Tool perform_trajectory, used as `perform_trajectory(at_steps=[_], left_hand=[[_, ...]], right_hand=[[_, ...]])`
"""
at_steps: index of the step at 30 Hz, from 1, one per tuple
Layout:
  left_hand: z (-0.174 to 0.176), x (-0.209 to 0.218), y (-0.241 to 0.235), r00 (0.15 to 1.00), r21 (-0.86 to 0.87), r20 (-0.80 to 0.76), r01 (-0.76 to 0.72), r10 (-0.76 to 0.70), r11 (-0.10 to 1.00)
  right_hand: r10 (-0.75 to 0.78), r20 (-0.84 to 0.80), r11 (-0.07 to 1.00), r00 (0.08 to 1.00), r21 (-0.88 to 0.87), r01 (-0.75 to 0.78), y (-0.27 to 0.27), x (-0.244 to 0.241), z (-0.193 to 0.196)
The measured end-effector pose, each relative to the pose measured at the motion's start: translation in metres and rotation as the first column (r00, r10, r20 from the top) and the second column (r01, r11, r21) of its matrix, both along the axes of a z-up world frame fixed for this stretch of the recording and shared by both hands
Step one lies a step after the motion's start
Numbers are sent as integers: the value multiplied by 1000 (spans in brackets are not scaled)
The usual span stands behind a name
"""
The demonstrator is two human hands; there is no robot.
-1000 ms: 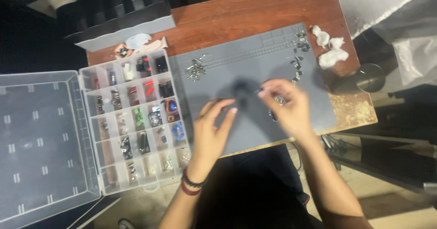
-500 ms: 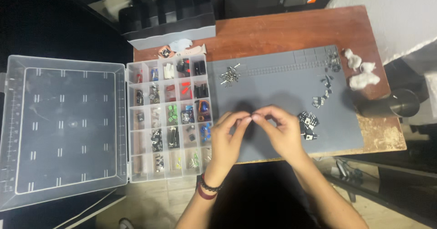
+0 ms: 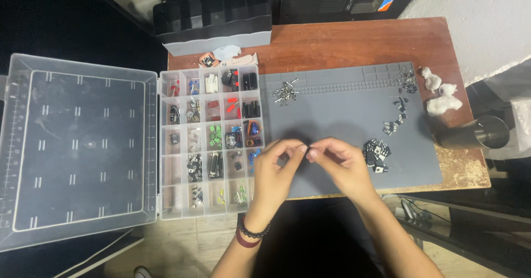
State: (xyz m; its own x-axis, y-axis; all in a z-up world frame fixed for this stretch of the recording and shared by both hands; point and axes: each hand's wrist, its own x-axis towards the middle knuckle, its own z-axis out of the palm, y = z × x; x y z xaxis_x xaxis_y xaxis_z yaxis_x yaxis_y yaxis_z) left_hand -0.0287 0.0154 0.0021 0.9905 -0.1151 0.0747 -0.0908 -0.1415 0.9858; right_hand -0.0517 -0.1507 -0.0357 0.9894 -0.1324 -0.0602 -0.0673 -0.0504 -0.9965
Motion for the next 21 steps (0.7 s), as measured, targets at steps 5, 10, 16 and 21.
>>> perform_trajectory(at_steps=[5, 10, 16, 21], left_hand=[[-14, -1, -6, 963, 164, 258, -120, 75, 979], [-17, -3, -12, 858, 270, 502, -273, 107, 923], [-18, 3, -8, 998, -148, 33, 59, -54, 987], [-7, 1, -12, 999, -179, -33, 36, -42, 983]], right_hand=[[-32, 46, 986, 998, -161, 40, 8, 1, 7], [-48, 79, 978, 996, -197, 63, 6, -1, 2], [8, 51, 999, 999, 36, -10, -9, -5, -6], [82, 19, 986, 996, 142, -84, -9, -6, -4]])
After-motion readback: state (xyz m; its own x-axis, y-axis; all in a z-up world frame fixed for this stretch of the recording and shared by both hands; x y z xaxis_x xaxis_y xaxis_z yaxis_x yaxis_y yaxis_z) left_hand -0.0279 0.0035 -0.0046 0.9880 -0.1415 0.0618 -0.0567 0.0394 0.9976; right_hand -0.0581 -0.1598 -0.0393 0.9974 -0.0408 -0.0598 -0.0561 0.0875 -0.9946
